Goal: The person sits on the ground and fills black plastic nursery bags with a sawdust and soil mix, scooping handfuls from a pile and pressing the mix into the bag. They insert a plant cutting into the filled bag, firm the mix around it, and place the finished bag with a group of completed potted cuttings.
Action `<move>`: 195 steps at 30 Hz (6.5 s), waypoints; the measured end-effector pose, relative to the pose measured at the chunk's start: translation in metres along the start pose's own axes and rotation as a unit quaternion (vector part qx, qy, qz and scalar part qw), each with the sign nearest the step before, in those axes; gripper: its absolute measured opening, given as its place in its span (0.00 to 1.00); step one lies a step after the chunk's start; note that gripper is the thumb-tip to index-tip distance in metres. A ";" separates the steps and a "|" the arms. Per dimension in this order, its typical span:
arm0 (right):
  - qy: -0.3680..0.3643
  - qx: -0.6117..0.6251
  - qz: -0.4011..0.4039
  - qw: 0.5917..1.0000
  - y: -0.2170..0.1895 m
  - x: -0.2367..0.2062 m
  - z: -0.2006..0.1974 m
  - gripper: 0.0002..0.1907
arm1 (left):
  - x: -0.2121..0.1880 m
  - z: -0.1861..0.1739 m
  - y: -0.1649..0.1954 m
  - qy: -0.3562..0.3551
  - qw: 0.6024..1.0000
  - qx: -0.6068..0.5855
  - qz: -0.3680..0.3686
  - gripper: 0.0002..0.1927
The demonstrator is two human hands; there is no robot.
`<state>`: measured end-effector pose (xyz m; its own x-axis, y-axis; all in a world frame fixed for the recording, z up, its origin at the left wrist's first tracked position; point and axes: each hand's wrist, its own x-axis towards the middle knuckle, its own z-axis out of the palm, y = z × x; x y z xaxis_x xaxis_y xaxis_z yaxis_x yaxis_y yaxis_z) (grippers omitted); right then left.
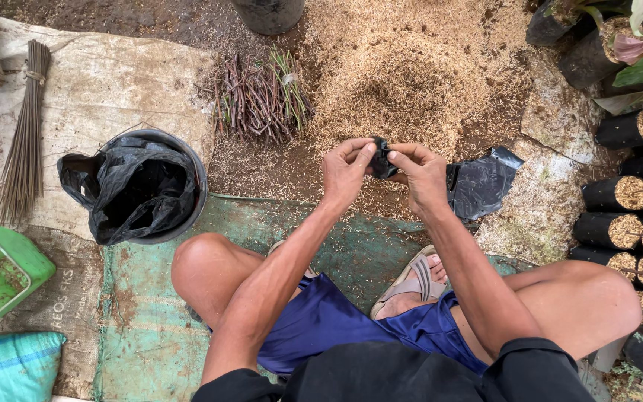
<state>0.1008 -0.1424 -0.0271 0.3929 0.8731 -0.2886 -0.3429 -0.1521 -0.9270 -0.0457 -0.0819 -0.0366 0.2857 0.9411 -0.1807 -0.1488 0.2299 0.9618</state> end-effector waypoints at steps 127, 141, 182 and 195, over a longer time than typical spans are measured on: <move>-0.007 -0.119 0.042 0.992 0.026 0.056 0.055 0.06 | 0.053 -0.025 -0.015 0.048 0.822 0.453 0.341 0.17; -0.266 -0.378 -0.295 0.836 0.119 -0.011 0.069 0.30 | 0.095 -0.108 -0.008 0.250 0.791 0.483 0.282 0.24; -0.080 -0.778 -0.152 0.605 0.089 0.283 -0.021 0.51 | 0.122 -0.082 -0.088 0.024 0.829 0.557 -0.044 0.14; -0.006 -0.580 0.008 0.815 0.078 0.290 -0.046 0.24 | 0.117 -0.087 -0.076 0.036 0.842 0.534 -0.072 0.14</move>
<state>0.2272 0.0777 -0.1939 0.3853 0.8703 -0.3066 0.6915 -0.4924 -0.5285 -0.0830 0.0320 -0.1491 0.1640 0.9441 -0.2860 0.8289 0.0253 0.5588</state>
